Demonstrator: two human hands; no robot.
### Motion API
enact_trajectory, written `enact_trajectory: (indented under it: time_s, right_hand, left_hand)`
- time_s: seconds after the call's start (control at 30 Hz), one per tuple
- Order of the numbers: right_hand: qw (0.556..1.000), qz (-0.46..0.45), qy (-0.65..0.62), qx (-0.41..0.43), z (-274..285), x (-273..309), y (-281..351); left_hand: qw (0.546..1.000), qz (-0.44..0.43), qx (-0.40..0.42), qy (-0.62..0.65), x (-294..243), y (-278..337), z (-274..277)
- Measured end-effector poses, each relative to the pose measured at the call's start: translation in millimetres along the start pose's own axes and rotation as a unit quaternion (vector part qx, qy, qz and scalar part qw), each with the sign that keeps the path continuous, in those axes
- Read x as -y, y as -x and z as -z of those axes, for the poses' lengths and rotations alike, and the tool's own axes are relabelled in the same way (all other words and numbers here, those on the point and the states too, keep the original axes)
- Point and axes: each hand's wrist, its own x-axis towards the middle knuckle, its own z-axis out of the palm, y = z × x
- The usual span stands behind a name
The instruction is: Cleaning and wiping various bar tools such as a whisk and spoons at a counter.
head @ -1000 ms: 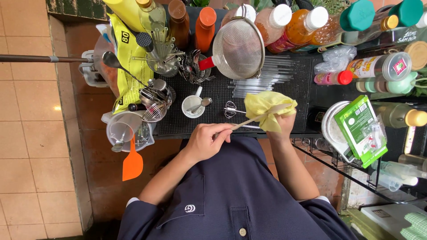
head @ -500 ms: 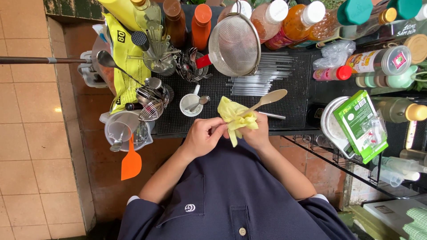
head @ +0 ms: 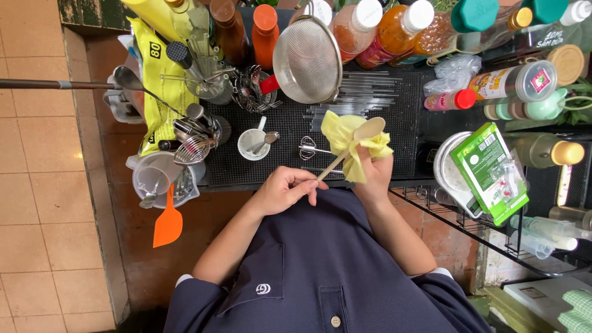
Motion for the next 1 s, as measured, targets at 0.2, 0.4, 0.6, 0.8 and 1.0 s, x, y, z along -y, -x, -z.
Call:
enact_trajectory:
  time_s: [0.2, 0.4, 0.6, 0.8, 1.0]
  right_hand:
    - [0.997, 0.032, -0.07, -0.01, 24.6, 20.9, -25.1]
    - [0.993, 0.092, 0.077, 0.017, 47.0, 26.3, -22.5]
    - [0.99, 0.101, 0.098, 0.011, 83.0, -11.5, -9.9]
    - [0.999, 0.007, -0.038, 0.003, 62.1, -0.5, -9.5]
    - [0.986, -0.047, 0.141, 0.077, 74.6, -24.3, 6.0]
  left_hand:
    - [0.97, 0.073, -0.093, -0.212, -31.3, -12.2, -16.9]
    - [0.972, 0.083, -0.082, -0.204, -25.1, -13.9, -27.1]
    - [0.979, 0.065, -0.046, -0.186, -21.8, -20.2, -40.8]
    - [0.973, 0.048, -0.082, -0.209, -21.3, -26.8, -47.2]
    - [0.973, 0.052, -0.085, -0.206, -22.1, -36.9, -48.5]
